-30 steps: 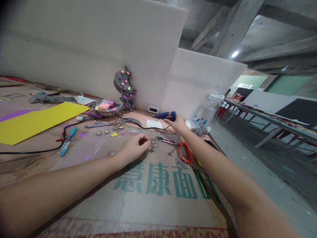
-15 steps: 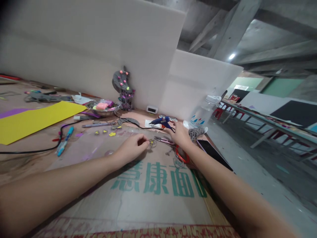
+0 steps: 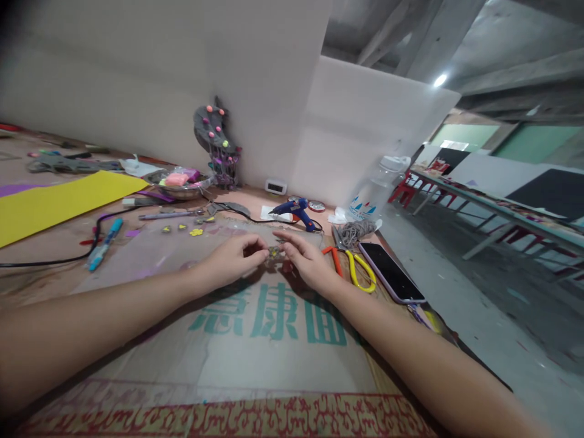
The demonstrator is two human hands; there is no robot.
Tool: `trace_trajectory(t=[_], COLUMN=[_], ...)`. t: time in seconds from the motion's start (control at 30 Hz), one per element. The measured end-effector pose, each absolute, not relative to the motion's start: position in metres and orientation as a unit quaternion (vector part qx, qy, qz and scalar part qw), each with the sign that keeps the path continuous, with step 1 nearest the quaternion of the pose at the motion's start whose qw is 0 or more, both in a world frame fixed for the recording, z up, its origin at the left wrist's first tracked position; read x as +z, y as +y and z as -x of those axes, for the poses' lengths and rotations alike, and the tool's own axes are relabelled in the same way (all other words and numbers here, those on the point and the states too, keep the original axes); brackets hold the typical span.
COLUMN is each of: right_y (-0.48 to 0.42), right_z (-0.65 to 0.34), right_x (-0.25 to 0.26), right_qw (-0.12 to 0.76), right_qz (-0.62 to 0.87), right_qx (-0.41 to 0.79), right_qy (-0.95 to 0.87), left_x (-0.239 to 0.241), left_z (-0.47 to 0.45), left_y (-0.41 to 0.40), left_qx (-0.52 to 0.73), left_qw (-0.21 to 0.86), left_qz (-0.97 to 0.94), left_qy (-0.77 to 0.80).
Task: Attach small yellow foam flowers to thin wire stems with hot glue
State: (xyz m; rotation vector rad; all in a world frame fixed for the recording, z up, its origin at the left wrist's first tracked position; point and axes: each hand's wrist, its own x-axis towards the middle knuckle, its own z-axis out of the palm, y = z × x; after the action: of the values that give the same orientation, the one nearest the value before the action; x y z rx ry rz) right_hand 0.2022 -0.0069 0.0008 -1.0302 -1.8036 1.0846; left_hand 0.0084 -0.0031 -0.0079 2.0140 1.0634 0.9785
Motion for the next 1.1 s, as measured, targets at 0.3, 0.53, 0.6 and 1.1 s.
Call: trace_trajectory(t=[0.3, 0.53, 0.6, 1.1], right_y=[-0.006, -0.004, -0.004, -0.02], right_z=[-0.204, -0.201, -0.2, -0.2], right_x=[-0.003, -0.004, -0.005, -0.001], right_qw=[0.395, 0.435, 0.412, 0.414], right_qz=[0.469, 0.428, 0.416, 0.423], right_qx=[0.316, 0.382, 0.401, 0.094], right_qy=[-0.724, -0.694, -0.704, -0.801], left_x=[-0.008, -0.01, -0.01, -0.01], left_z=[-0.008, -0.007, -0.007, -0.006], left_y=[-0.004, -0.002, -0.002, -0.002], left_qx=[0.372, 0.38, 0.382, 0.371], left_qw=[0.3, 0.261, 0.257, 0.253], left_qz=[-0.763, -0.772, -0.773, -0.776], left_qy=[0.434, 0.438, 0.436, 0.443])
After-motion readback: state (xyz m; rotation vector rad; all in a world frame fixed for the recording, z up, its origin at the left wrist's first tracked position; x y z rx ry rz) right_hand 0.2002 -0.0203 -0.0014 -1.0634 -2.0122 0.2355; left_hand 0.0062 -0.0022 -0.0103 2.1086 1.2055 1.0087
